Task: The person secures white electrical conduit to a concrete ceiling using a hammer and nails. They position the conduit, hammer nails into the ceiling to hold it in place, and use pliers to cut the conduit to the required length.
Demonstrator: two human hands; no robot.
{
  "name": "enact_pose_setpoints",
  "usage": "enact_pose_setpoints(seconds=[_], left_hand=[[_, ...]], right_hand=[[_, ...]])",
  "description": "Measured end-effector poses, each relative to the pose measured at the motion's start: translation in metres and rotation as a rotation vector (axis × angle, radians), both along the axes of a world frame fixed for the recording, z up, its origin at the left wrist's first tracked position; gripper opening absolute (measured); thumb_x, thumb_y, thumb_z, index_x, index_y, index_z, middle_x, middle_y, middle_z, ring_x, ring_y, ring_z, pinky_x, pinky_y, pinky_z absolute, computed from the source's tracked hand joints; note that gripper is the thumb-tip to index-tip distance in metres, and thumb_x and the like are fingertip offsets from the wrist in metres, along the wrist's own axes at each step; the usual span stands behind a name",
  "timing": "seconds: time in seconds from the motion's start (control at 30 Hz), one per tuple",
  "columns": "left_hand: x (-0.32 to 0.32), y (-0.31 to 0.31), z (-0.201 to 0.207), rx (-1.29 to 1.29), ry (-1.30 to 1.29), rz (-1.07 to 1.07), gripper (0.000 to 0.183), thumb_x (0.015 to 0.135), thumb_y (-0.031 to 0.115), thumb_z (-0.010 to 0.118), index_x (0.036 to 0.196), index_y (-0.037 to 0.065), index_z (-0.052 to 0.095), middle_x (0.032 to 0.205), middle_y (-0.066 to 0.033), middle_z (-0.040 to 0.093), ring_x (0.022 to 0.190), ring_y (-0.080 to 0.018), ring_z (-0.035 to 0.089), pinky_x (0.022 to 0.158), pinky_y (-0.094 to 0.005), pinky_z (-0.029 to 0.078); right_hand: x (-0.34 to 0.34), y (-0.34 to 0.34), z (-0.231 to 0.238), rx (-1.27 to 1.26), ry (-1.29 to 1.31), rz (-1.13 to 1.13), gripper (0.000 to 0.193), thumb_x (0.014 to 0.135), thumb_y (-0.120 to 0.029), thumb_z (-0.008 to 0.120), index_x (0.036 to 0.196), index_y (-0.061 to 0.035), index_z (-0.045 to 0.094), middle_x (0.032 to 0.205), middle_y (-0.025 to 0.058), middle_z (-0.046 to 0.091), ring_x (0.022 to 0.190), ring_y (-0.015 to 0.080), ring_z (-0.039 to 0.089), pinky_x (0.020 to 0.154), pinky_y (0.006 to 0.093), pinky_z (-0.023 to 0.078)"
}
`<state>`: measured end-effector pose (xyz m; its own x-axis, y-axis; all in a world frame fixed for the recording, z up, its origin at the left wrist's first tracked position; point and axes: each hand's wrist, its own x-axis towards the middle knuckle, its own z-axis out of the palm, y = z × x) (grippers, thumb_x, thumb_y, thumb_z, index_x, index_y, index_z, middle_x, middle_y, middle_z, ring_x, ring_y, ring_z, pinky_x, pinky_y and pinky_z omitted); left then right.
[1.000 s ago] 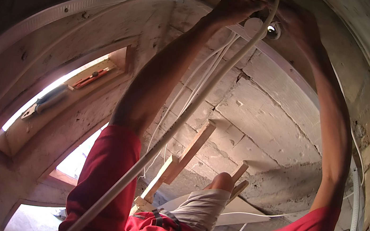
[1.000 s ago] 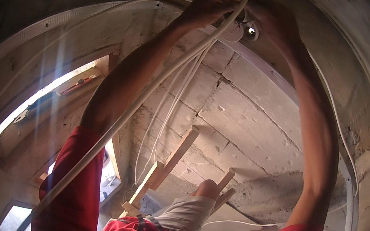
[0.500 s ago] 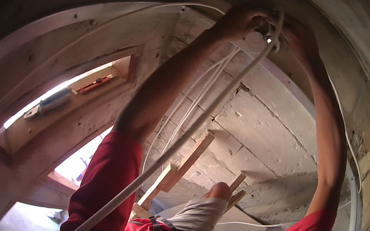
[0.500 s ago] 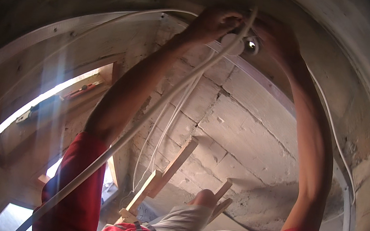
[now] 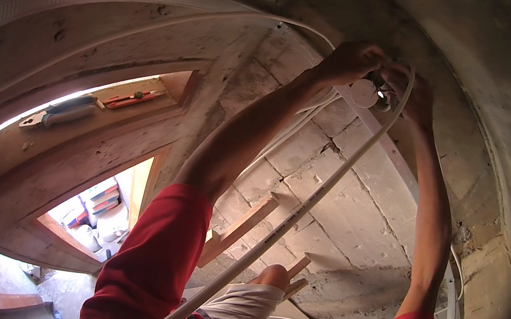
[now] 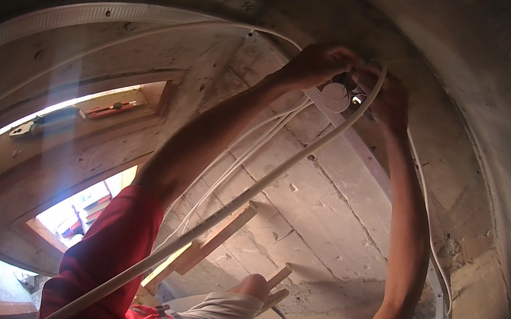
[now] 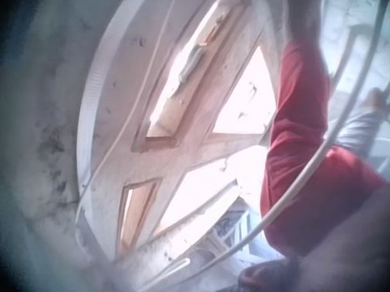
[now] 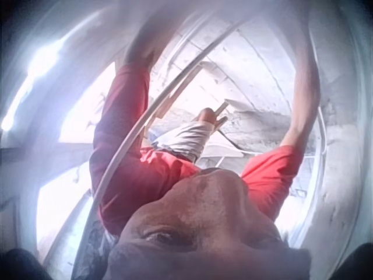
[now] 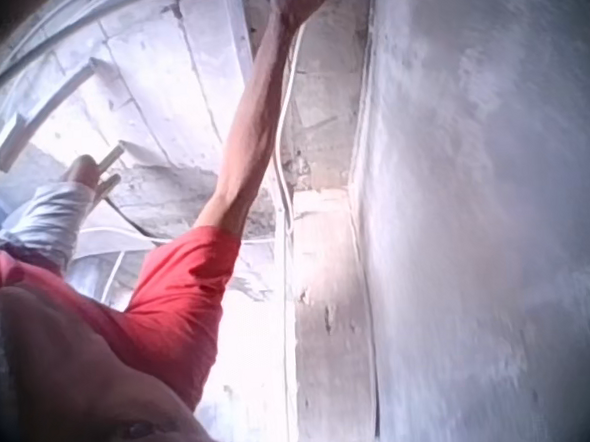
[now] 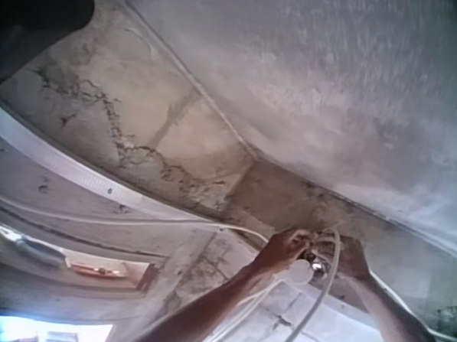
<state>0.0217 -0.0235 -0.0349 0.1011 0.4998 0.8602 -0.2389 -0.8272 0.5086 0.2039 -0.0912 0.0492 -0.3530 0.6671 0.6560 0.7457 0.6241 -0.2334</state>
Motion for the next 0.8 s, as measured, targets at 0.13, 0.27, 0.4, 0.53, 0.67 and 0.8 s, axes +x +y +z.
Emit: enact_pose_setpoints(seconds=[0.13,0.27,0.4,0.53,0.67,0.8], left_hand=[[-0.001,0.011,-0.003,0.074,-0.014,-0.028,0.035,0.097,0.026,0.070,0.123,0.004,0.069,0.104,-0.0130,0.075,0.096,-0.0170,0.072,0.080,-0.0319,0.057],[0.001,0.013,-0.005,0.131,-0.004,0.019,0.034,0.095,0.026,0.073,0.120,0.003,0.070,0.102,-0.0114,0.075,0.095,-0.0179,0.072,0.082,-0.0338,0.057],[0.007,0.012,-0.004,0.285,0.012,0.193,0.032,0.094,0.027,0.074,0.114,0.003,0.071,0.100,-0.0121,0.075,0.091,-0.0194,0.072,0.082,-0.0356,0.057],[0.013,0.005,-0.003,0.283,0.019,0.403,0.031,0.093,0.028,0.075,0.111,0.003,0.073,0.097,-0.0140,0.074,0.087,-0.0202,0.071,0.081,-0.0357,0.056],[0.008,0.006,-0.009,0.133,-0.114,0.180,0.034,0.093,0.030,0.075,0.112,0.002,0.074,0.097,-0.0129,0.076,0.089,-0.0190,0.072,0.081,-0.0348,0.057],[0.014,0.002,-0.007,0.039,-0.135,0.047,0.032,0.093,0.027,0.076,0.112,0.001,0.075,0.097,-0.0131,0.077,0.089,-0.0174,0.073,0.078,-0.0350,0.057]], right_hand=[[0.000,0.001,-0.002,-0.046,0.145,0.033,0.032,0.096,-0.026,0.076,0.117,-0.0023,0.076,0.092,0.0037,0.075,0.075,0.0082,0.069,0.065,0.0249,0.056],[-0.007,-0.007,-0.005,-0.082,0.204,0.021,0.032,0.098,-0.026,0.074,0.119,-0.0024,0.075,0.100,0.0059,0.076,0.083,0.0101,0.071,0.069,0.0266,0.058],[-0.006,-0.006,0.001,-0.163,0.185,0.060,0.031,0.099,-0.024,0.072,0.121,-0.0028,0.073,0.103,0.0066,0.075,0.086,0.0127,0.072,0.073,0.0286,0.059],[0.003,0.002,0.002,-0.098,0.149,0.096,0.030,0.099,-0.023,0.072,0.121,-0.0032,0.073,0.101,0.0064,0.075,0.085,0.0129,0.072,0.073,0.0291,0.060],[-0.011,-0.004,-0.002,-0.046,0.166,-0.014,0.028,0.098,-0.023,0.073,0.119,-0.0041,0.074,0.099,0.0057,0.075,0.084,0.0127,0.072,0.072,0.0297,0.059],[0.008,0.012,-0.005,0.260,-0.077,-0.054,0.028,0.097,-0.024,0.072,0.120,-0.0081,0.074,0.102,0.0109,0.076,0.086,0.0208,0.075,0.072,0.0344,0.060]])
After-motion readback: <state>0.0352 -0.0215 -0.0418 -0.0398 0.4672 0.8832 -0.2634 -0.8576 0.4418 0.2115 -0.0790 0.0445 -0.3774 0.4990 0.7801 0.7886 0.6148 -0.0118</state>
